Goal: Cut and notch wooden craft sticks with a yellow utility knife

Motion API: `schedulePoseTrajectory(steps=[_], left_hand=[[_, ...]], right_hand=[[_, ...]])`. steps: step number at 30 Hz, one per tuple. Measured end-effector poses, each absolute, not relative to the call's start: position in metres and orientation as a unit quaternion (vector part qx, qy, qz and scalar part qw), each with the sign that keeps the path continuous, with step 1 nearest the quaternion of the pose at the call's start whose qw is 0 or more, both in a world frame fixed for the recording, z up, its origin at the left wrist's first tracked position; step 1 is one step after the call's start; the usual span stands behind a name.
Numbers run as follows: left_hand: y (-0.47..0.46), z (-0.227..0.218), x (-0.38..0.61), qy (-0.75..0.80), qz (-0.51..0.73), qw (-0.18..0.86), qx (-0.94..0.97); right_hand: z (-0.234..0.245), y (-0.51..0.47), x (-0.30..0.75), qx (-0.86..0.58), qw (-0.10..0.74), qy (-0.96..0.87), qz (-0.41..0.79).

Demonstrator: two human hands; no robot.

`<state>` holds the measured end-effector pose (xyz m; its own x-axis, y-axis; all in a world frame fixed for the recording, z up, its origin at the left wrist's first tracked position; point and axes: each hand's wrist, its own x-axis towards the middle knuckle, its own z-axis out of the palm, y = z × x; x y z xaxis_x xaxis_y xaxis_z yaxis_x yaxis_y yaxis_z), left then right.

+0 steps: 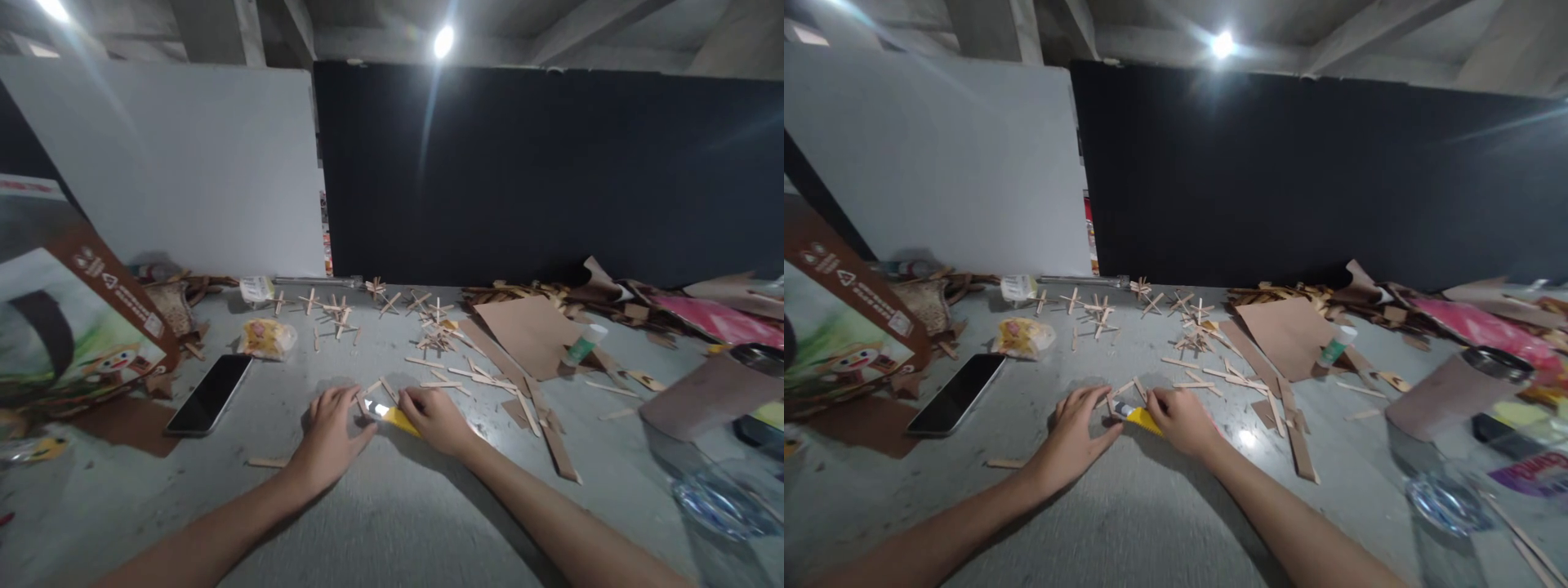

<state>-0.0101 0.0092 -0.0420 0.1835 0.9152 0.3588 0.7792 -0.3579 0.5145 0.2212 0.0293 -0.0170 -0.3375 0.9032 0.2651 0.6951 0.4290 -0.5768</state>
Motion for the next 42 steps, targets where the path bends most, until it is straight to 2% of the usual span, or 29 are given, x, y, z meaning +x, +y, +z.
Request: schedulePoseTrajectory(steps=[42], left_hand=[[0.005, -0.032, -0.007, 0.566, 0.308, 0.106, 0.758]], right_hand=[[-0.018, 0.031, 0.223, -0.498, 0.285, -0.792, 0.21]])
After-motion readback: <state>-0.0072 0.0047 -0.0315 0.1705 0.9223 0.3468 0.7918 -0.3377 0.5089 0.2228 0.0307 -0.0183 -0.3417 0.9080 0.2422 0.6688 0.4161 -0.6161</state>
